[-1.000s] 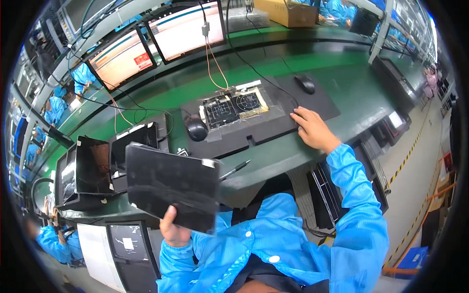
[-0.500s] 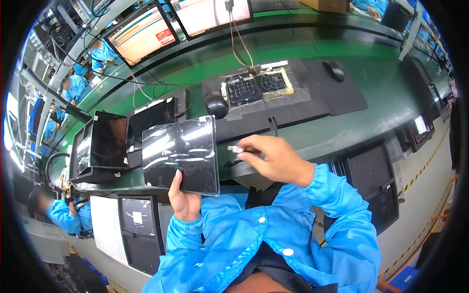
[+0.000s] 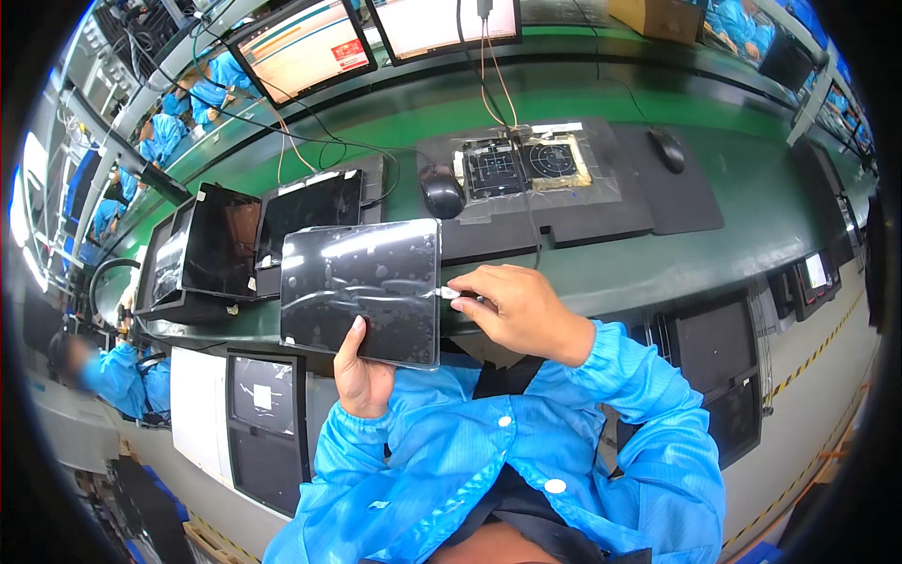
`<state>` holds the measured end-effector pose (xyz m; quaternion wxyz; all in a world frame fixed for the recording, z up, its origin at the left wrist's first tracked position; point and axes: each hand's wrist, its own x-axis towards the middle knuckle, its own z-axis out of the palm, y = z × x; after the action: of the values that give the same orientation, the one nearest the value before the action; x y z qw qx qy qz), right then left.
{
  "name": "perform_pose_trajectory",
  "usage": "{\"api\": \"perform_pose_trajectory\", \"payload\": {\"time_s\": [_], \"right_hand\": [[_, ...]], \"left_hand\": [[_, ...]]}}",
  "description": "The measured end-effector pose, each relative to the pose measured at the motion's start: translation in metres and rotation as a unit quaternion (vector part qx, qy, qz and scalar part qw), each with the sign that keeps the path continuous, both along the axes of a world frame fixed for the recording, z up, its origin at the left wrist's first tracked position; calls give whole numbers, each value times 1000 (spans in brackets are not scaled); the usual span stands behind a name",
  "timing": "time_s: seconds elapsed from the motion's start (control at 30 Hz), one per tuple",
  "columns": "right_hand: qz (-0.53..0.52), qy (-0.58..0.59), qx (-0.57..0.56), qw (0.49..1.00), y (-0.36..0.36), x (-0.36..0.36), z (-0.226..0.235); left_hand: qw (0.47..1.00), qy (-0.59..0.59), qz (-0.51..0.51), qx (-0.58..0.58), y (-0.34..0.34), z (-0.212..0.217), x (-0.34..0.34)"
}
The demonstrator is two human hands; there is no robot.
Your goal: Handling and testing electronic tablets at a factory workstation.
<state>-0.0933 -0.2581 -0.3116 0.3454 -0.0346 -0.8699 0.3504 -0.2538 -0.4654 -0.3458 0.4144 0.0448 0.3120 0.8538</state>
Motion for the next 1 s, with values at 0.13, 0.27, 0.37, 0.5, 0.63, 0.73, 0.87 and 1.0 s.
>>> {"api": "perform_pose_trajectory", "payload": {"time_s": [0.13, 0.27, 0.37, 0.5, 0.63, 0.73, 0.87, 1.0], "right_hand": [[2, -51, 56, 997, 3, 2, 4], [-41, 57, 183, 981, 5, 0, 8], [-237, 205, 174, 934, -3, 10, 2], [33, 95, -494, 864, -13, 15, -18], [42, 160, -678, 717, 18, 37, -27], [-41, 170, -674, 718, 70, 65, -23], [-28, 152, -576, 802, 149, 95, -13], [-57, 134, -609, 780, 200, 89, -22]], "left_hand": [[999, 25, -5, -45, 1, -3, 2], [998, 59, 13, 7, 17, -1, 12], [997, 74, 36, 6, 36, 7, 22], [989, 134, 49, 47, 67, 14, 54], [877, 403, -165, -206, 85, 20, 60], [767, 564, -281, -120, 93, 24, 53], [729, 648, -202, -87, 97, 31, 44], [552, 826, 8, -117, 125, 38, 23]]}}
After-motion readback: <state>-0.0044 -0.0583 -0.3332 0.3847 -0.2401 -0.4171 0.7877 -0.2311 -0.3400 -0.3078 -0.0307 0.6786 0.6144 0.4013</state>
